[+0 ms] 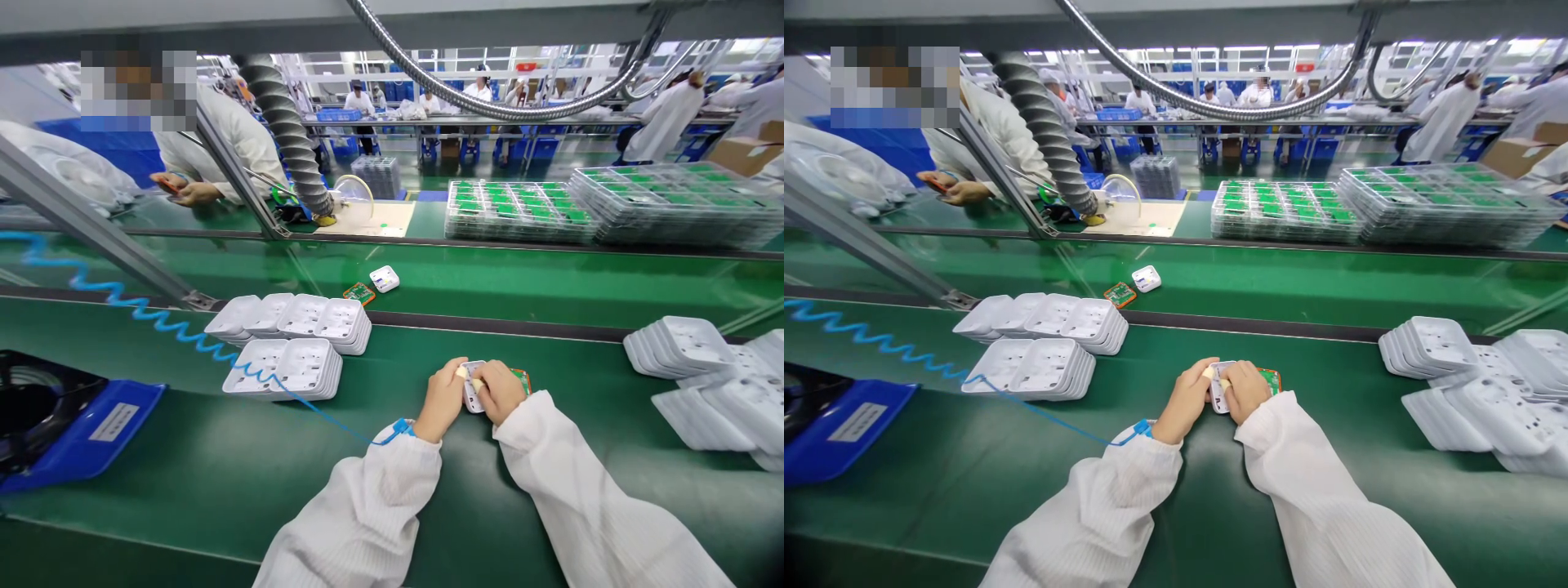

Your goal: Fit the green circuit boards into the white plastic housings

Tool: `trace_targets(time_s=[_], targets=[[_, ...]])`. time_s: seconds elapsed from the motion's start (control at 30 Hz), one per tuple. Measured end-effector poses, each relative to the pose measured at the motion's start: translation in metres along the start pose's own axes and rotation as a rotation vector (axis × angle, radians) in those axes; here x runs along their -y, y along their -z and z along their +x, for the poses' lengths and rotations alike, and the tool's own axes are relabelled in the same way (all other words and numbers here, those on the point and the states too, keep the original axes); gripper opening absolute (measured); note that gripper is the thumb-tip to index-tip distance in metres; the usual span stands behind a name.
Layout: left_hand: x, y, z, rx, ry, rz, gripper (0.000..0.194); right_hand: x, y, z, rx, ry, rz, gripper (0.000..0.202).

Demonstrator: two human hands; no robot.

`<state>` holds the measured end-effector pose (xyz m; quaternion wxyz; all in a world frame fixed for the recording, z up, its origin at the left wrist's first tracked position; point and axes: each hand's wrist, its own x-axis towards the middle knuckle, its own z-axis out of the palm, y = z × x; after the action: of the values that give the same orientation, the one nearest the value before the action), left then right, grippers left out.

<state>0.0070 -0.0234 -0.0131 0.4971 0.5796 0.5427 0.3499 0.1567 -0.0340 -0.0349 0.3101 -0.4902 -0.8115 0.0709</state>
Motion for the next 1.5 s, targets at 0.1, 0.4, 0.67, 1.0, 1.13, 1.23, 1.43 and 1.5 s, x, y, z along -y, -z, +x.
trace_targets(time_s=[0.1,0.4,0.67,1.0,1.13,1.23,1.43,1.5], targets=[[0.0,0.0,0.0,0.004,-0.004,0.005,0.036,0.0,0.0,0.001,0.004,-0.003,-0.047,0.012],[0.0,0.0,0.0,0.007,-0.001,0.017,0.036,0.002,0.005,0.003,0.035,0.06,-0.055,0.013],[-0.002,0.0,-0.001,-0.009,-0.007,0.052,0.035,0.007,0.004,0.005,0.08,0.096,-0.096,0.012],[0.0,0.004,0.004,-0.013,-0.035,0.044,0.034,-0.009,0.014,-0.006,0.033,0.09,-0.142,0.015],[-0.002,0.009,0.005,0.0,-0.075,0.068,0.035,-0.013,0.013,-0.011,0.035,0.123,-0.256,0.016],[-0.01,0.014,0.004,0.058,-0.118,0.119,0.036,-0.01,0.007,-0.01,-0.011,0.147,-0.286,0.017],[-0.021,0.023,0.001,0.176,-0.215,0.169,0.037,-0.003,0.005,-0.008,-0.025,0.068,-0.325,0.018],[-0.022,0.025,0.001,0.161,-0.228,0.166,0.037,-0.001,0.009,-0.007,-0.045,0.049,-0.336,0.019]])
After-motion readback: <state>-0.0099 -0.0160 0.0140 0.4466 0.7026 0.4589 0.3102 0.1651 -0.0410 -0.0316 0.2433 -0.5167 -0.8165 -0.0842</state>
